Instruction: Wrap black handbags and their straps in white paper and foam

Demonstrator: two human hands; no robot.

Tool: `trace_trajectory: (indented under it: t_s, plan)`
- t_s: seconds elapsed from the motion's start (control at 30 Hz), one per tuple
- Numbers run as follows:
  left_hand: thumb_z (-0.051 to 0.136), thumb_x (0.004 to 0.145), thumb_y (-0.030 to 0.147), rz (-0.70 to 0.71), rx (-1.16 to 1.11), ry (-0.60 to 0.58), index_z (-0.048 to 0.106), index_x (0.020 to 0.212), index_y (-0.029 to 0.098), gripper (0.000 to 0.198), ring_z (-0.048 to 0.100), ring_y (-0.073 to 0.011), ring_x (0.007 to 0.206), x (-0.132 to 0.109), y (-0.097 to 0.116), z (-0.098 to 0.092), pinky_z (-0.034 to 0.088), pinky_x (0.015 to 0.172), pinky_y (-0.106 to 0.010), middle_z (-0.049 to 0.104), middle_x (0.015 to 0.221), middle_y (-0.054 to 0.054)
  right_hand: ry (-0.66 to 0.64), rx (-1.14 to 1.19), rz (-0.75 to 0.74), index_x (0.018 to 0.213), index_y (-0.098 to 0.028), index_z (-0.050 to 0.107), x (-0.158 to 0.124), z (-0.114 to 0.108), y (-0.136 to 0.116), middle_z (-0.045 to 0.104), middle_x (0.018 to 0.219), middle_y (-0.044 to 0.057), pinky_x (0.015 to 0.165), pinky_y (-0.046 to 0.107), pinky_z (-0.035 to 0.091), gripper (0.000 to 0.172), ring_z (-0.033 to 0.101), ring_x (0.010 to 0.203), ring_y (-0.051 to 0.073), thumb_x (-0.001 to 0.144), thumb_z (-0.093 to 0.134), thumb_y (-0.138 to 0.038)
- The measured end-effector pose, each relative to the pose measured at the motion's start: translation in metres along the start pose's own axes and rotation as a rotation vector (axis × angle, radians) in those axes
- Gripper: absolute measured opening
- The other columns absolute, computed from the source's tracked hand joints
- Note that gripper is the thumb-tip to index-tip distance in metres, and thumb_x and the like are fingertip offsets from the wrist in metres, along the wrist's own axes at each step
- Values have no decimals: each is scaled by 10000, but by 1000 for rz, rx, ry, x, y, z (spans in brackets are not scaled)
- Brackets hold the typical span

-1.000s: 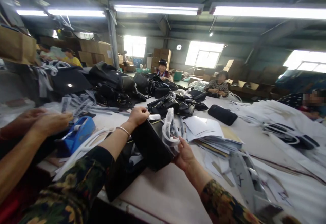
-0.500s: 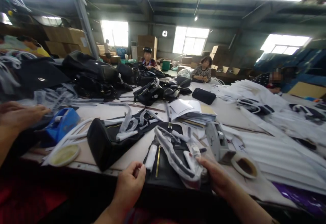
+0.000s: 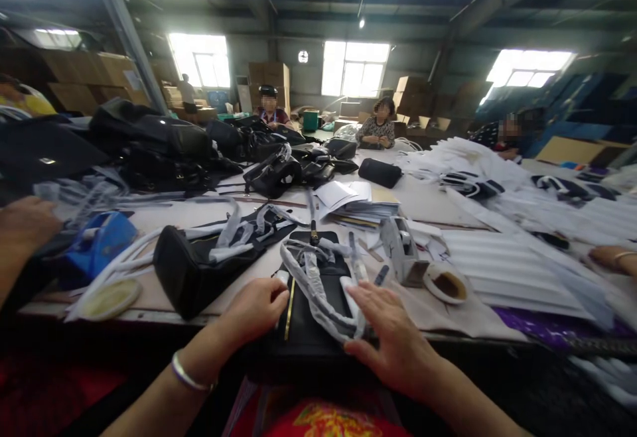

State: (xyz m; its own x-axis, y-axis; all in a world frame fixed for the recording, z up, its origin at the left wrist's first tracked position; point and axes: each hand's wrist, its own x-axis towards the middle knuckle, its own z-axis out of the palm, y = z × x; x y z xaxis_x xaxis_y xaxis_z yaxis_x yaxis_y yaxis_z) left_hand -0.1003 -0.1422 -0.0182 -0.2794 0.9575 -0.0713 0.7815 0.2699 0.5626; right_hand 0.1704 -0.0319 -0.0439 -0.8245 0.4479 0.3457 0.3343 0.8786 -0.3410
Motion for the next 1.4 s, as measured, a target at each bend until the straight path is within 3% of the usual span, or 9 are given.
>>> trace_trajectory:
  t_s: [0.17,0.27,0.37,0.47,0.63,0.83,1.0,1.2,1.4]
  plan:
    - [550,807,252,7,-239,-82,718,713,185,204,596,-179,656,20,9,8,368,621,-279,685,678,-33,-187,193,51,730,-190,693,34,-3,-18,701,760,47,864,366,447,184,652,832,213,845,651,-327]
    - [617,739,252,-146,-418,-97,679,682,183,109,591,-177,605,30,7,14,374,577,-269,654,627,-26,-175,344,274,951,-185,702,57,-13,-7,709,762,22,686,272,442,164,636,713,162,862,601,-278]
    - [642,714,285,-253,-565,-236,665,710,179,109,624,-192,561,36,10,27,416,520,-264,686,666,-48,-397,419,344,1198,-185,643,72,-14,2,731,823,24,627,260,421,451,638,703,174,792,692,-375]
    - [644,728,305,-345,-796,-378,660,786,162,155,661,-195,610,40,19,43,479,536,-267,702,727,-64,-545,449,348,950,-167,706,79,3,2,677,697,9,538,251,358,311,569,598,151,770,695,-421]
    - [681,782,378,-418,-1165,-366,589,865,168,244,653,-122,695,43,30,58,514,678,-236,662,804,-30,-324,787,640,669,-184,546,89,27,0,527,491,-56,452,219,310,160,470,458,101,703,685,-255]
    - [727,828,487,-306,-1715,-320,650,1030,176,378,666,-174,835,37,49,63,555,781,-334,682,1000,-77,-52,1543,641,729,-170,560,114,15,1,602,584,-37,490,217,448,321,530,484,92,688,789,-392]
    - [760,809,332,-391,-1592,-296,664,973,116,288,668,-159,737,19,61,69,537,683,-251,689,866,-93,72,1556,669,766,-177,527,129,11,18,621,645,-6,445,203,417,384,513,483,89,674,801,-429]
    - [583,849,102,-419,-1698,-44,639,1030,74,192,577,-108,560,8,30,0,568,576,-251,568,696,-17,141,500,640,790,-186,516,125,9,92,635,731,49,560,269,465,260,567,586,141,913,423,-396]
    - [394,934,34,-359,-1971,10,495,1213,35,297,526,-45,483,40,6,-85,514,457,-122,527,719,-6,-2,215,558,755,-169,641,98,27,99,703,985,158,972,460,434,60,621,1063,308,746,665,-223]
